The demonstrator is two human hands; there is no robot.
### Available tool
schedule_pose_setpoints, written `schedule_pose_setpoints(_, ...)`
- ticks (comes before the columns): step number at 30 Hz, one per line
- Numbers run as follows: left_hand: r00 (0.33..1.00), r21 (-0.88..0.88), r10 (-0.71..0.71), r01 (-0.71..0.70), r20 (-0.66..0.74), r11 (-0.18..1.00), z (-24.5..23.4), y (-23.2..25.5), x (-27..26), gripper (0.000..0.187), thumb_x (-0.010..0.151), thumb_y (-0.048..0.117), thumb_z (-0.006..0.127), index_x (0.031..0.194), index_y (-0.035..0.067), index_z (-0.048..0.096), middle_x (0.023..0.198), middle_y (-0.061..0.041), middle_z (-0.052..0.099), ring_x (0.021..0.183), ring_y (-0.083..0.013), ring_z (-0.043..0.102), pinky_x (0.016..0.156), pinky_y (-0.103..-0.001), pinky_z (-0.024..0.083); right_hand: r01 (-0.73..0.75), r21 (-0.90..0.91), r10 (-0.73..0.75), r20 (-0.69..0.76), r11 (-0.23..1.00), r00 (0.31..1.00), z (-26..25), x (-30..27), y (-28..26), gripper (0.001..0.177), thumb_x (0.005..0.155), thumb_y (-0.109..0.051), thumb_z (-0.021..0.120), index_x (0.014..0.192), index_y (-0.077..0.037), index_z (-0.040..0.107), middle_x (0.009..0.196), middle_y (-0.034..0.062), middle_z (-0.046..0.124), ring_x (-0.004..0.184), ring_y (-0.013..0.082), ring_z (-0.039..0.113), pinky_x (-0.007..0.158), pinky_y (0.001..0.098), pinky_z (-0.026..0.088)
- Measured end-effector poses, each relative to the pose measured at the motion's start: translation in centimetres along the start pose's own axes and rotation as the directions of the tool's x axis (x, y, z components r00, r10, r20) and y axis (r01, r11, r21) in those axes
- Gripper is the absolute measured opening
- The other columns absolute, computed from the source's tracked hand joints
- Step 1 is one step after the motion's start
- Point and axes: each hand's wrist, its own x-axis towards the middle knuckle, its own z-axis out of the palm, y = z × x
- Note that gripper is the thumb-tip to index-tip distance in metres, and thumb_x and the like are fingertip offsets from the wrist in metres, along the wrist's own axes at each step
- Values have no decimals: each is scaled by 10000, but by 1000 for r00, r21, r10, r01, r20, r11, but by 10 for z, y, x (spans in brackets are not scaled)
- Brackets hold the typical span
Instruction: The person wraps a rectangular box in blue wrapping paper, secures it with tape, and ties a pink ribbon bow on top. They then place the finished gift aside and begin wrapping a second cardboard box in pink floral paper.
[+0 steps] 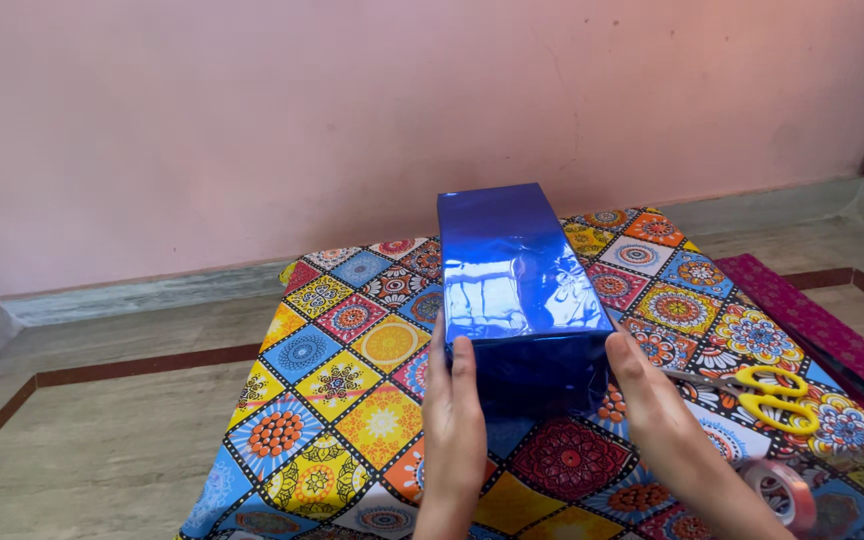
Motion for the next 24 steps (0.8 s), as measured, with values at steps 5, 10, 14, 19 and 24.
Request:
schedule_pose_setpoints(5,887,515,458,-364,-64,776,1,40,-10,573,1050,307,524,1503,-25,413,1600,-232,424,1518,-371,363,1223,-467,264,417,-477,-502,-61,773,862,-25,-24,-34,588,1044,-393,420,1488,-9,464,1487,225,544,1429,355,473,1178,417,317)
schedule_pose_setpoints(10,727,687,661,-577,186,441,38,68,-11,521,1028,233,589,1487,10,486,1611,-193,434,1572,-395,311,1304,-570,177,420,-831,-717,37,364,696,-64,-39,-59,461,995,-173,553,1427,-11,545,1457,218,558,1435,387,462,1232,505,305)
schedule_pose_setpoints(14,652,593,673,-710,350,380,87,69,-29,500,1028,230,591,1478,32,506,1621,-172,428,1584,-378,308,1337,-570,170,326,-906,-731,27,270,682,-101,-59,-60,415,952,-109,572,1356,-20,599,1441,186,578,1406,367,485,1217,523,320)
schedule_pose_setpoints(19,607,441,647,-790,462,426,147,50,-58,465,1021,226,602,1432,12,560,1598,-181,462,1580,-364,346,1362,-558,194,155,-964,-712,-47,217,701,-169,-93,-29,339,966,-62,610,1296,-45,682,1379,160,637,1357,348,548,1207,499,365)
schedule_pose_setpoints(24,593,309,618,-802,516,510,201,23,-89,413,993,208,615,1352,4,626,1536,-177,531,1556,-363,402,1373,-561,212,15,-979,-673,-129,203,728,-237,-126,28,230,1084,-32,626,1289,-72,723,1341,100,659,1287,296,579,1146,404,436)
